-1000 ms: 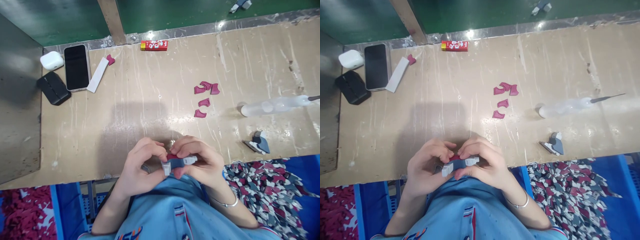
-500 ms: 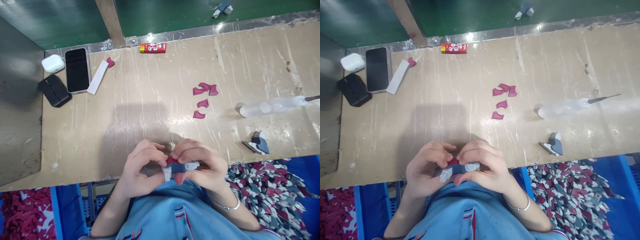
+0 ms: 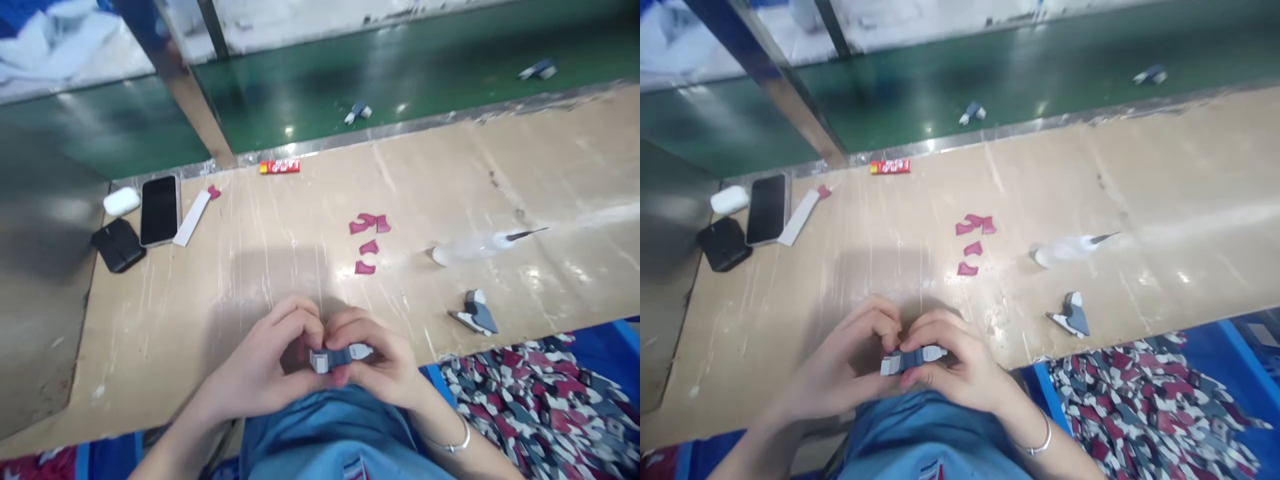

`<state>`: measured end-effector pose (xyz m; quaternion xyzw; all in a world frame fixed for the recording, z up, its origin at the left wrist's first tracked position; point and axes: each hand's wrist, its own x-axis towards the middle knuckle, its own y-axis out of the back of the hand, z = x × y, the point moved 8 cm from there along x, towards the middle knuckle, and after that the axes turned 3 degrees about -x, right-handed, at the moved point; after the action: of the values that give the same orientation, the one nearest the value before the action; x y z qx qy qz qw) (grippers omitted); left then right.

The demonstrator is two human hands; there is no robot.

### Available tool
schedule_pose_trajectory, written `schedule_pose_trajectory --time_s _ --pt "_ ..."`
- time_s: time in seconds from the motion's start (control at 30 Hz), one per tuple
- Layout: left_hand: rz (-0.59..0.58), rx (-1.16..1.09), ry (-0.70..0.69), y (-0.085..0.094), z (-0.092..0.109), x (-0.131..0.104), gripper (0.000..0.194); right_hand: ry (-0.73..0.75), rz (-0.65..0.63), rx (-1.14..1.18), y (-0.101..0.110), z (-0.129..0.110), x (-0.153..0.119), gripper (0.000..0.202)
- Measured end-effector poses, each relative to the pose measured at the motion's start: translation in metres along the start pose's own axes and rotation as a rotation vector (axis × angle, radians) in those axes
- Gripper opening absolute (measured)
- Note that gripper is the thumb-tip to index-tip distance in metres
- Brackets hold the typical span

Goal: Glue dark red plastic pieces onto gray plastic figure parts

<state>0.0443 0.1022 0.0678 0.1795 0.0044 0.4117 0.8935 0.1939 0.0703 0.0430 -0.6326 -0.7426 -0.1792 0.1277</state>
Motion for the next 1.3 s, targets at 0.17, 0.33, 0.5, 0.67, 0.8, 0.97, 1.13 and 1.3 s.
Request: schedule_pose_trajectory --time_s 0.17,0.33,0.5,0.67,0.8,0.97,1.13,1.3 --pt "-0.300 0.343 0.145 0.045 -0.029 0.084 0.058 -0.190 0.279 0.115 0.030 0.032 -0.009 0.016" --pt "-0.064 0.773 0.242 0.093 -0.080 0.239 0.040 -0.385 0.361 0.368 0.047 0.077 -0.034 0.023" --pt "0.100 0.961 0.258 0.087 -0.105 0.345 0.045 -0.421 0.629 0.182 0.080 0.074 -0.059 0.039" --pt "0.113 1.010 0.303 0.093 -0.109 0.365 0.042 -0.300 0.686 -0.253 0.105 0.026 -0.061 0.025" --pt "0.118 0.995 0.255 0.117 -0.096 0.353 0.033 -0.122 0.660 -0.434 0.116 0.001 -0.061 0.018" --pt "0.240 0.936 0.153 0.137 -0.072 0.300 0.030 0.036 0.455 -0.689 0.112 -0.005 -0.071 0.012" --pt "0.237 0.889 0.008 0.121 -0.044 0.200 0.037 0.066 0.299 -0.992 0.124 0.002 -0.085 0.029" --pt "0.052 0.957 0.135 0.075 -0.036 0.070 0.045 0.015 0.356 -1.003 0.144 0.001 -0.093 0.027"
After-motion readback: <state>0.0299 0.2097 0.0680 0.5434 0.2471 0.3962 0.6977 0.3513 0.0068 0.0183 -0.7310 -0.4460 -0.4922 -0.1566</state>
